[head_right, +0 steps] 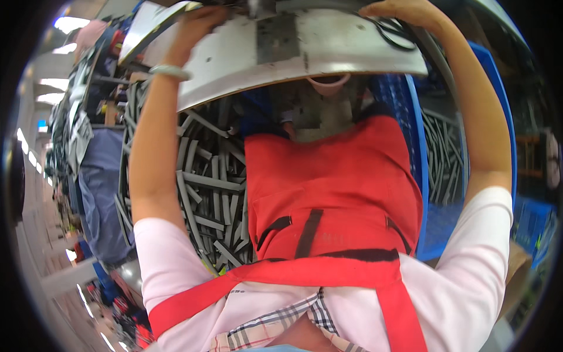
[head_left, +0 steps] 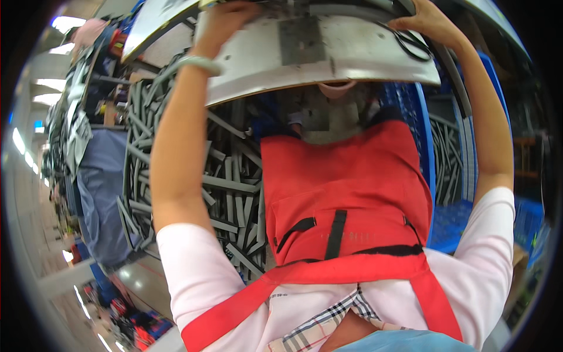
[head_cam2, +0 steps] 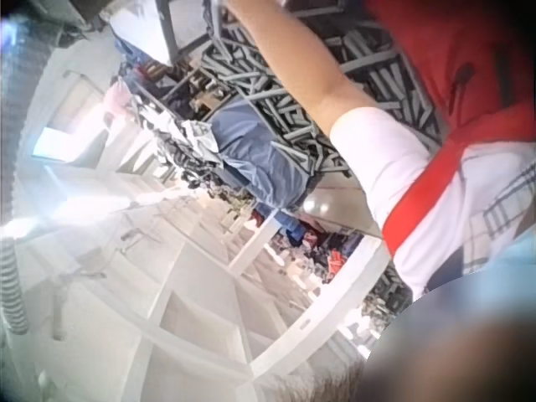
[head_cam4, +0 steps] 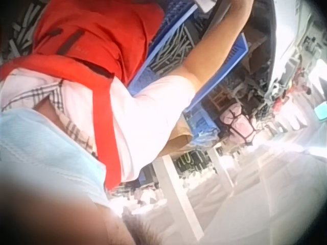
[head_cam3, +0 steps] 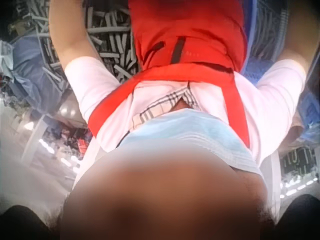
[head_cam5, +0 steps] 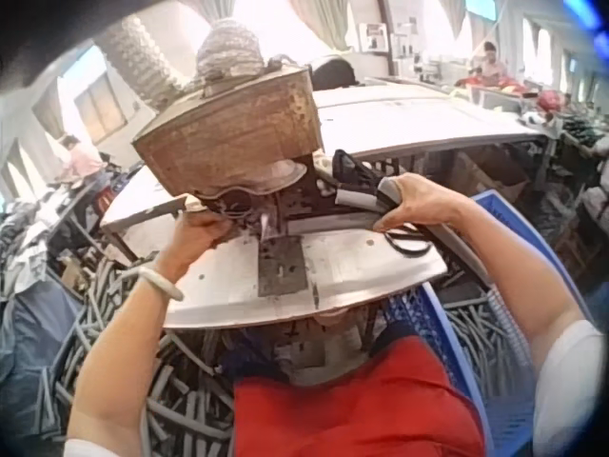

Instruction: The recorder is assembling or processing grey tubular components at a factory workstation using a small jig or press.

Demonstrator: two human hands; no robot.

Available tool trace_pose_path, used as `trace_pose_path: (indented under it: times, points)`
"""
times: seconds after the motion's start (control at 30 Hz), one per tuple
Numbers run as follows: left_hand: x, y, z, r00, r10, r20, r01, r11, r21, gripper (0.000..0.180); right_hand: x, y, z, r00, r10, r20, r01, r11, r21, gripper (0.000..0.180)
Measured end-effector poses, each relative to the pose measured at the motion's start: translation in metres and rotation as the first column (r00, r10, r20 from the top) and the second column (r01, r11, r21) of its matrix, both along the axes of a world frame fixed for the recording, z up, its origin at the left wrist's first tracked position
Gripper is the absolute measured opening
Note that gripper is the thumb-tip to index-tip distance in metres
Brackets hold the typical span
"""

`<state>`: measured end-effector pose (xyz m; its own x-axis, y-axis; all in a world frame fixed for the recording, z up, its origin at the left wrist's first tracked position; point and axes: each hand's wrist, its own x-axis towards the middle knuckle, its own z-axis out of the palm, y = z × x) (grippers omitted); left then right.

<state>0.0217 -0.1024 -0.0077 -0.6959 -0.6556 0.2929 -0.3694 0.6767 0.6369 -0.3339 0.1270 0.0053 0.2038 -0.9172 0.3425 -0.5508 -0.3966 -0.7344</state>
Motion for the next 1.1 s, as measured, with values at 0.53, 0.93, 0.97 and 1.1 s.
trace_pose_path:
  times: [0.53, 0.93, 0.97, 1.1]
  points:
    - [-0.039, 0.304, -0.019, 0.893, -0.438, 0.105, 0.448, 0.845, -0.291, 0.013, 0.051, 0.192, -0.092, 0.823, -0.475, 0.311, 0.333, 0.847, 0.414, 0.03]
    - [-0.035, 0.35, -0.052, 0.866, -0.5, -0.012, 0.48, 0.837, -0.264, 0.023, 0.163, 0.162, -0.179, 0.549, 0.279, 0.788, -0.716, 0.643, 0.272, 0.029]
    - [-0.025, 0.323, -0.043, 0.916, -0.386, 0.109, 0.4, 0.863, -0.308, 0.028, 0.153, 0.166, -0.147, 0.552, 0.126, 0.824, -0.746, 0.516, 0.421, 0.031]
    - [0.008, 0.247, -0.044, 0.924, -0.163, 0.347, 0.204, 0.975, -0.084, 0.028, 0.11, 0.174, -0.109, 0.702, 0.031, 0.711, -0.593, 0.578, 0.56, 0.022]
